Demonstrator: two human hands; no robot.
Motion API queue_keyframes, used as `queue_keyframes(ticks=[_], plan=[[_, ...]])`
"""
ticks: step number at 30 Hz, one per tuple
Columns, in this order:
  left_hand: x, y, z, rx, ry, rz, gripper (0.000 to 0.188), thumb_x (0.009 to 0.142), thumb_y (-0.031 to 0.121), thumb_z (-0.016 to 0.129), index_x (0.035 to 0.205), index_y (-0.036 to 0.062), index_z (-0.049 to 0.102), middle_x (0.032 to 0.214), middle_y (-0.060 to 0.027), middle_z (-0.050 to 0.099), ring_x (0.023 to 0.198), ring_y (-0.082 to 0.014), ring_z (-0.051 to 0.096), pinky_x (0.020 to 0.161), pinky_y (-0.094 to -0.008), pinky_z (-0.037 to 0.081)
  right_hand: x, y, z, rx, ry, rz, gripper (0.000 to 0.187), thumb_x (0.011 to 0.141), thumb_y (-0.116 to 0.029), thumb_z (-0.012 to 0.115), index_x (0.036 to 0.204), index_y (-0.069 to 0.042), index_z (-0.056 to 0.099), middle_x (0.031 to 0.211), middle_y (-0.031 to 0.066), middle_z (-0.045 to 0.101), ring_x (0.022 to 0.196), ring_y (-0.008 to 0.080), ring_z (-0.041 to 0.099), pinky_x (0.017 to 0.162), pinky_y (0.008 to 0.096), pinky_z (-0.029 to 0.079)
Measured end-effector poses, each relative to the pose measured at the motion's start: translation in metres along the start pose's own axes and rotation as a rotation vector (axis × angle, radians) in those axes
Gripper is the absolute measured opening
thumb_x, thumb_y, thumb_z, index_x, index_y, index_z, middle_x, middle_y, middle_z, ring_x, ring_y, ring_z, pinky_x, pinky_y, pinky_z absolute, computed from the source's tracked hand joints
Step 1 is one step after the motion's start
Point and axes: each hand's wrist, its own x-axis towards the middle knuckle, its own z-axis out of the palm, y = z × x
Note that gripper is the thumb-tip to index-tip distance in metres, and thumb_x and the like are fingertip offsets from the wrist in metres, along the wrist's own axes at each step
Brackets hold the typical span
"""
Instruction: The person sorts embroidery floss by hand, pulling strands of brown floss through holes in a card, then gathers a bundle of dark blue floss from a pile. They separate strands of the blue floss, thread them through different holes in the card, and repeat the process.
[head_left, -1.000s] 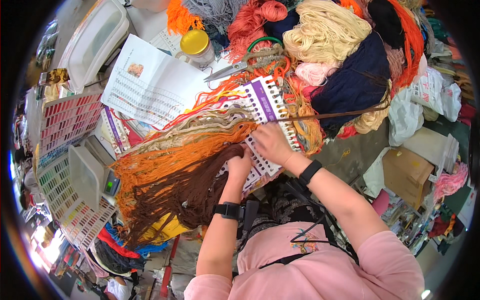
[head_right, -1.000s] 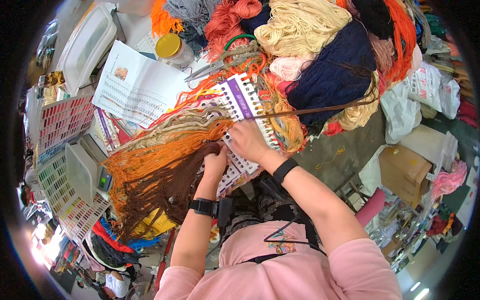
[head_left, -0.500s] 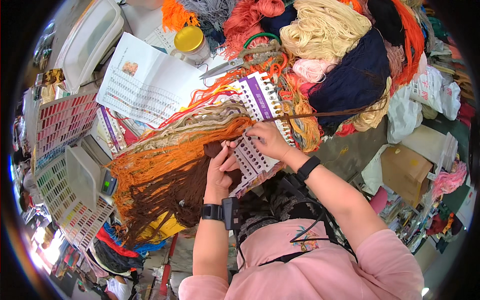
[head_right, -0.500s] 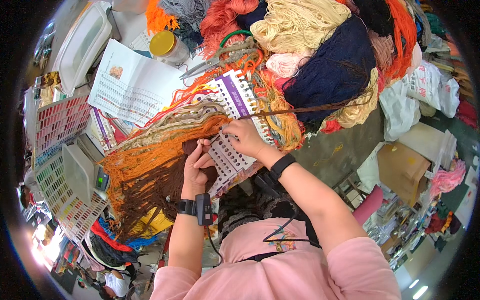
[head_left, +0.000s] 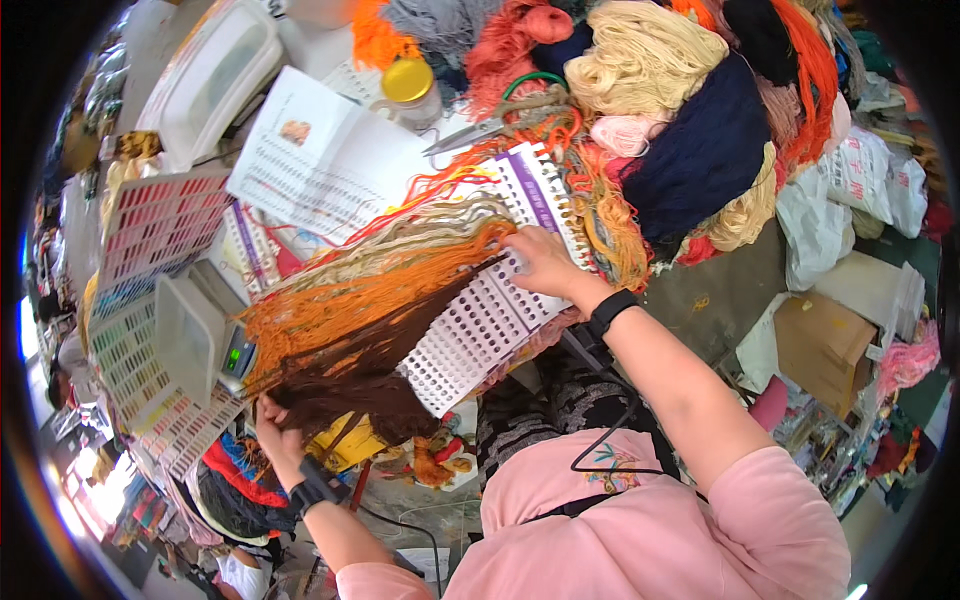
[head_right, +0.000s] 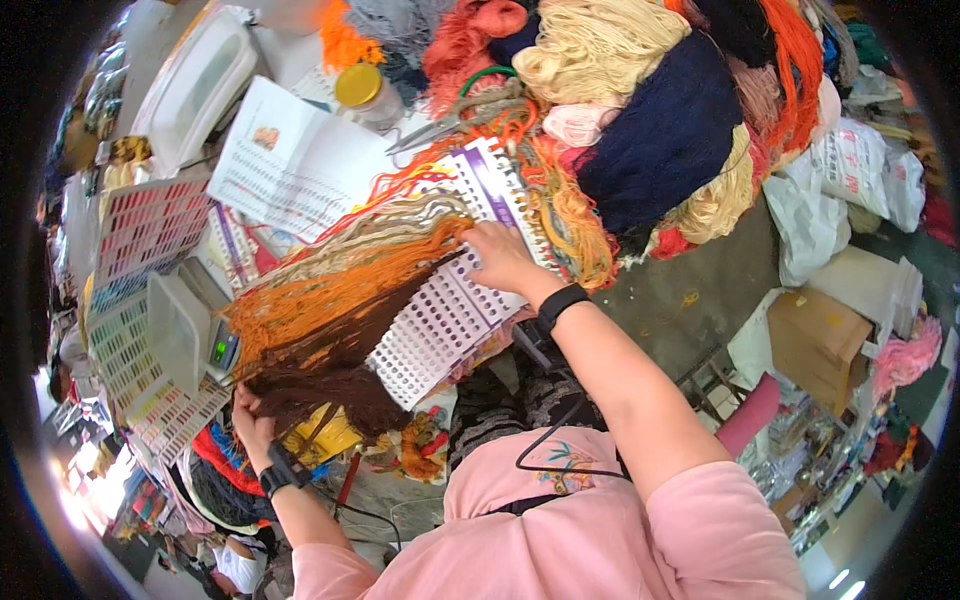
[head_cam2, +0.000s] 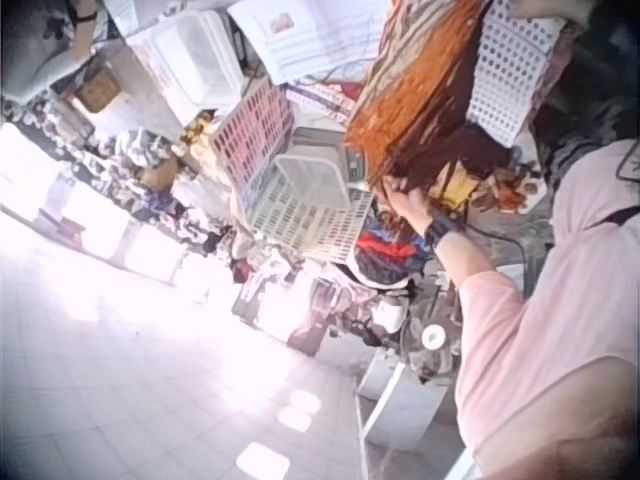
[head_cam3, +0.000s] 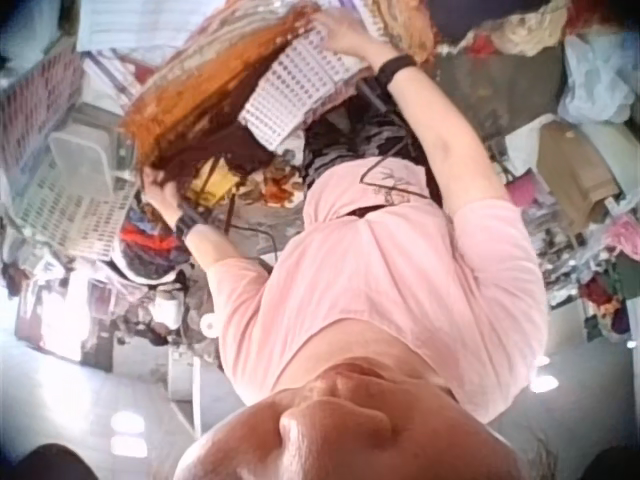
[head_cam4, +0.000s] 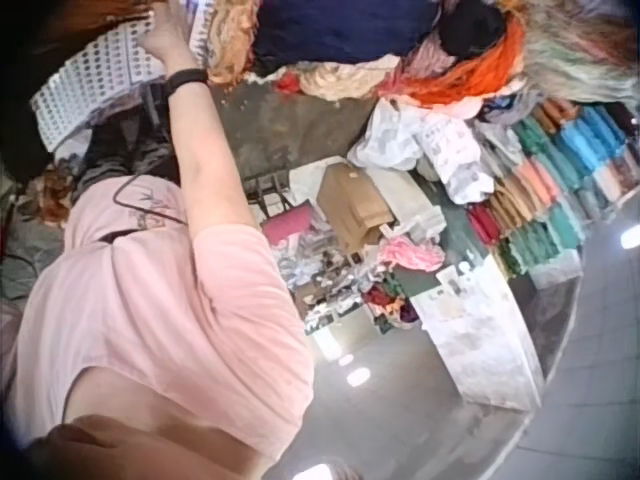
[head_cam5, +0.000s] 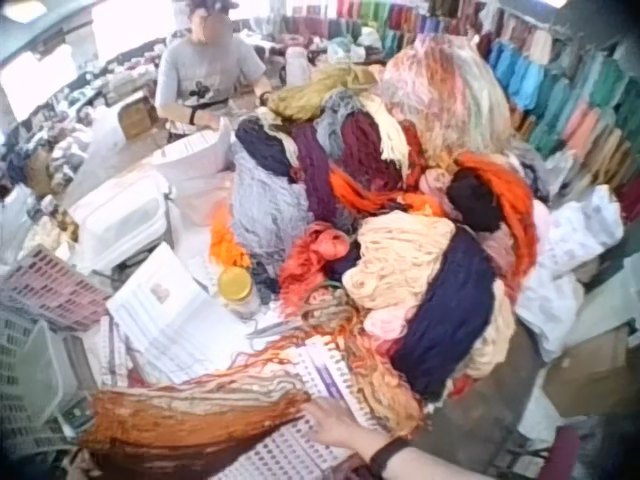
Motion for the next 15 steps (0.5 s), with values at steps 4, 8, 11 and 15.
queue_keyframes(ticks=[4,8,11,15], plan=[[-0.098,-0.027,0.058,0.552,-0.118,0.036,0.020,0.080,0.016,0.048,0.090,-0.0006,0.054,0.058,0.0019,0.049,0.042,-0.0007,0.035,0.036,-0.0134,0.028,-0.010,0.003,-0.004,0.012,0.039,-0.007,0.048,0.056,-0.015,0.061,0.102,-0.008,0.046,0.097,0.0117,0.046,0.093,0.0282,0.043,0.078,0.0358,0.036],[-0.171,-0.090,0.074,0.480,-0.473,-0.186,0.027,0.082,0.018,0.046,0.096,-0.0043,0.050,0.083,-0.0135,0.056,0.071,-0.0183,0.055,0.063,-0.0274,0.043,-0.023,-0.055,-0.006,0.219,0.134,-0.016,0.028,0.059,-0.008,0.058,0.086,-0.005,0.052,0.085,0.0102,0.049,0.084,0.0248,0.048,0.071,0.0321,0.040],[-0.197,-0.097,0.079,0.361,-0.628,-0.171,0.038,0.088,0.027,0.027,0.107,-0.0018,0.044,0.106,-0.0141,0.049,0.096,-0.0212,0.049,0.077,-0.0341,0.041,-0.045,-0.140,-0.004,0.599,0.076,0.024,0.010,0.067,-0.009,0.058,0.072,-0.001,0.055,0.067,0.0060,0.052,0.062,0.0142,0.053,0.053,0.0256,0.041],[-0.211,-0.093,0.071,0.295,-0.784,-0.200,0.045,0.087,0.031,0.026,0.114,-0.0023,0.037,0.102,-0.0138,0.050,0.089,-0.0221,0.050,0.076,-0.0333,0.041,-0.082,-0.241,-0.023,1.115,-0.376,0.170,0.009,0.075,-0.009,0.054,0.077,-0.001,0.057,0.062,0.0008,0.054,0.049,0.0044,0.047,0.044,0.0156,0.036]])
